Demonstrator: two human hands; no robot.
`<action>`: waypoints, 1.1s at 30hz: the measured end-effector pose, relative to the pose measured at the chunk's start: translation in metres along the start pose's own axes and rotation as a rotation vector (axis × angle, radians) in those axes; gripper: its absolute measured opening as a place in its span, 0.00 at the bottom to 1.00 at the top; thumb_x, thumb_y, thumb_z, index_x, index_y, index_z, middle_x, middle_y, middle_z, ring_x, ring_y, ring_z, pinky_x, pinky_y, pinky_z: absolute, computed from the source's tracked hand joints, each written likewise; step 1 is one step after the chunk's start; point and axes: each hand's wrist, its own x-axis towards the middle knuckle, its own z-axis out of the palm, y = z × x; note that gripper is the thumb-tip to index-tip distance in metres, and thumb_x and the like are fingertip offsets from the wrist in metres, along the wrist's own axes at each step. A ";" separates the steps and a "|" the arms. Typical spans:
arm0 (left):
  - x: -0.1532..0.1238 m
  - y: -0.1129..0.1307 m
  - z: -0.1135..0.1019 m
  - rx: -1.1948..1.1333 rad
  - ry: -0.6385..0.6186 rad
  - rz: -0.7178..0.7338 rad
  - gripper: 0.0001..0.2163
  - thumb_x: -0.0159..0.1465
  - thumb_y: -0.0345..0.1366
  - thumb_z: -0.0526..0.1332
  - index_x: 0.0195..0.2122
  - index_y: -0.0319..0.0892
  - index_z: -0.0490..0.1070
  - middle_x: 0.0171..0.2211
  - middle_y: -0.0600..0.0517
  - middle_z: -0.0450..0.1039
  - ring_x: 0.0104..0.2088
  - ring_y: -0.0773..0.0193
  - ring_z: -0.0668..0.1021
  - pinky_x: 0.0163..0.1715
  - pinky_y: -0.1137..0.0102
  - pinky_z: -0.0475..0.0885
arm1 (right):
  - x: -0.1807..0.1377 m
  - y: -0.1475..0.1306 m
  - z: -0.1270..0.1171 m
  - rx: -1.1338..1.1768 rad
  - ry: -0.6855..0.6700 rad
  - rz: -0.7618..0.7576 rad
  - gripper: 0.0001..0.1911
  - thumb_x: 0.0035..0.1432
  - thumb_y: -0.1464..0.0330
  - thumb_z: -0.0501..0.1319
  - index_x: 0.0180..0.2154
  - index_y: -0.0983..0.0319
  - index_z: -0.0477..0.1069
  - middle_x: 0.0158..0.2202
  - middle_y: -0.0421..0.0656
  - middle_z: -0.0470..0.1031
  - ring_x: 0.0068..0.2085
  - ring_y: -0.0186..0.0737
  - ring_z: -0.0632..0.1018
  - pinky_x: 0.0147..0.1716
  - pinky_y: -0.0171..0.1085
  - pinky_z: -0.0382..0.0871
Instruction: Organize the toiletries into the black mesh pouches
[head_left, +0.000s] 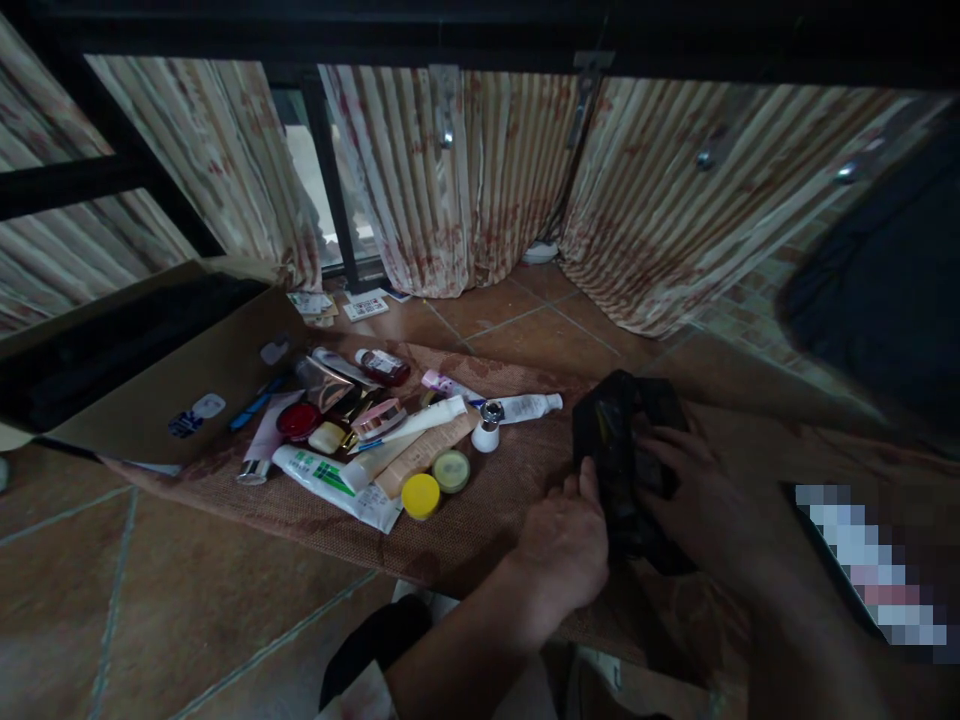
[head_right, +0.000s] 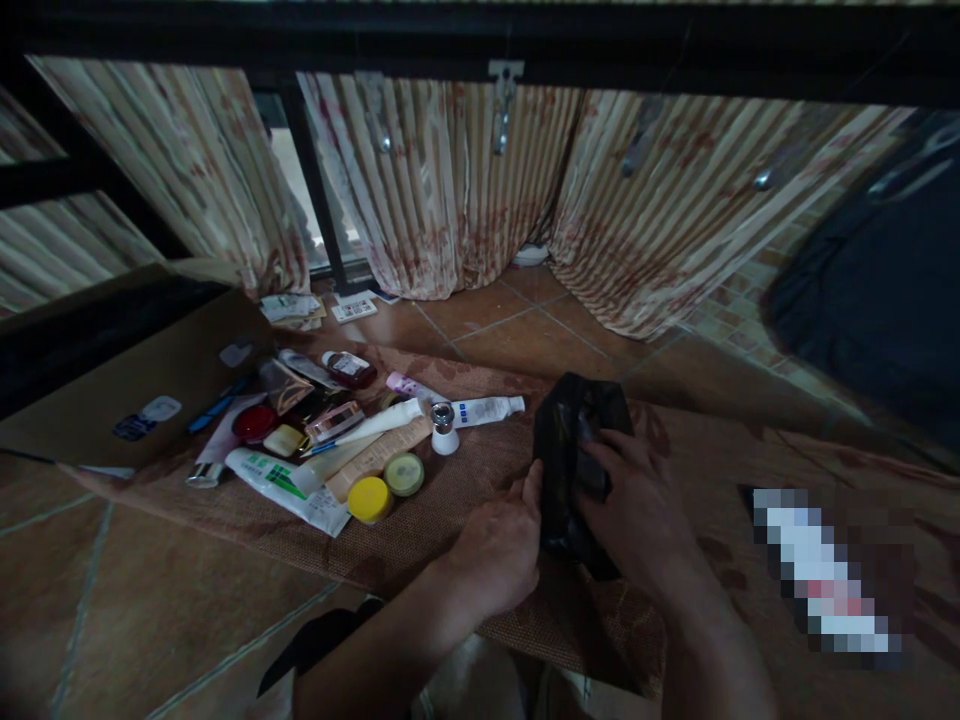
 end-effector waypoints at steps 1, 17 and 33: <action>0.000 0.000 0.000 -0.004 0.005 0.008 0.43 0.55 0.25 0.57 0.69 0.27 0.37 0.60 0.32 0.63 0.54 0.46 0.74 0.52 0.59 0.73 | 0.000 -0.001 0.001 0.016 -0.001 0.000 0.20 0.52 0.66 0.58 0.47 0.58 0.75 0.53 0.50 0.72 0.54 0.57 0.72 0.52 0.55 0.68; 0.003 0.002 -0.004 -0.006 -0.002 -0.006 0.42 0.54 0.24 0.57 0.70 0.30 0.41 0.61 0.35 0.63 0.55 0.49 0.73 0.55 0.62 0.71 | 0.004 -0.006 0.002 0.219 -0.020 0.044 0.19 0.48 0.69 0.61 0.44 0.57 0.76 0.55 0.49 0.70 0.57 0.56 0.69 0.56 0.56 0.64; 0.002 0.003 -0.002 0.049 -0.013 0.002 0.40 0.56 0.25 0.57 0.69 0.27 0.41 0.60 0.33 0.64 0.54 0.47 0.74 0.54 0.59 0.72 | 0.008 -0.013 -0.004 0.364 -0.030 0.102 0.23 0.51 0.71 0.60 0.50 0.56 0.75 0.51 0.48 0.74 0.53 0.52 0.74 0.50 0.49 0.70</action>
